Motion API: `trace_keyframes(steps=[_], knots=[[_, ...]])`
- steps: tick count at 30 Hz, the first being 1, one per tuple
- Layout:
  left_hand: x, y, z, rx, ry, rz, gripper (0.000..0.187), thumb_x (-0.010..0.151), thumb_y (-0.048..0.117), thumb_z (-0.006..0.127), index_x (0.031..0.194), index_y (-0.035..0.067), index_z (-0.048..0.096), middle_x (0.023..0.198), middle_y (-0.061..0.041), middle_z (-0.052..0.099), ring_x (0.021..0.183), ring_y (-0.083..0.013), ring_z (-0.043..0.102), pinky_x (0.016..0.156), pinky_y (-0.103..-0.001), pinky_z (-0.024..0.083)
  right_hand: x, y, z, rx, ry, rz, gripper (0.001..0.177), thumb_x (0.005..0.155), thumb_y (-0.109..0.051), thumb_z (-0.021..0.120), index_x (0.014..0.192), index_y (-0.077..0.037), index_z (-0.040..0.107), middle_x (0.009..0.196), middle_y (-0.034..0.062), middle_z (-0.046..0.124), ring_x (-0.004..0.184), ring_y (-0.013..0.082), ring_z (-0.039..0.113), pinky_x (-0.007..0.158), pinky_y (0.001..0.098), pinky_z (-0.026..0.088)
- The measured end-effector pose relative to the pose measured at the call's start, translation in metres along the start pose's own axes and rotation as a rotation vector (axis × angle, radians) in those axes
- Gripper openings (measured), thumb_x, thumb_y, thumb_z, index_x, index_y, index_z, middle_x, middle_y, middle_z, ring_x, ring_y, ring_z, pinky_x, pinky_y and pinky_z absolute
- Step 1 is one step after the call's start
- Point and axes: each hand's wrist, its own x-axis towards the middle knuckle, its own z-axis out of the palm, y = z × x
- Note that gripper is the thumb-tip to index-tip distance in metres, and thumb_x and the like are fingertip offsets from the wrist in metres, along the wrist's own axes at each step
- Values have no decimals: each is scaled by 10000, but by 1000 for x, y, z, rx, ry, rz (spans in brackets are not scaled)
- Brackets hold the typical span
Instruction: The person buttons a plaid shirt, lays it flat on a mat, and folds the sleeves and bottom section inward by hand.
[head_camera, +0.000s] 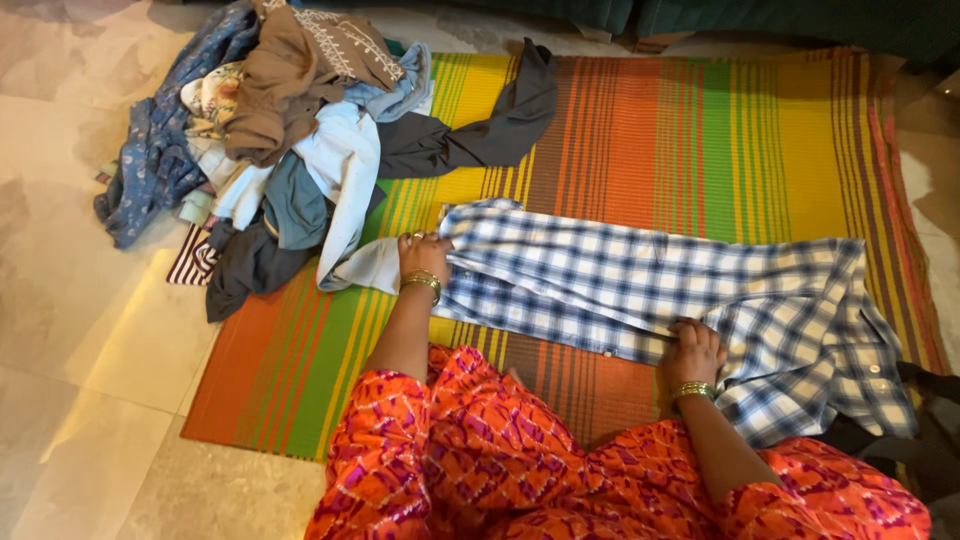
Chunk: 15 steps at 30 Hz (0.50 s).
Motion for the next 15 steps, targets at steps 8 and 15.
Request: trace_keyframes(steps=[8, 15], knots=[[-18, -18, 10, 24, -172, -245, 239, 933, 226, 645, 1124, 298, 769, 1294, -25, 643, 1253, -234, 561, 1091, -520, 331, -1, 12, -24, 23, 64, 32, 185, 897, -134, 646, 1023, -215, 754, 1156, 24, 729, 1219, 254, 592, 1111, 483, 368], [-11, -7, 10, 45, -352, -329, 380, 912, 268, 662, 1287, 211, 681, 1401, -63, 575, 1300, -254, 529, 1056, -508, 373, -6, 9, -29, 7, -73, 6, 171, 865, -202, 651, 992, -224, 764, 1138, 14, 736, 1194, 257, 602, 1041, 479, 392]])
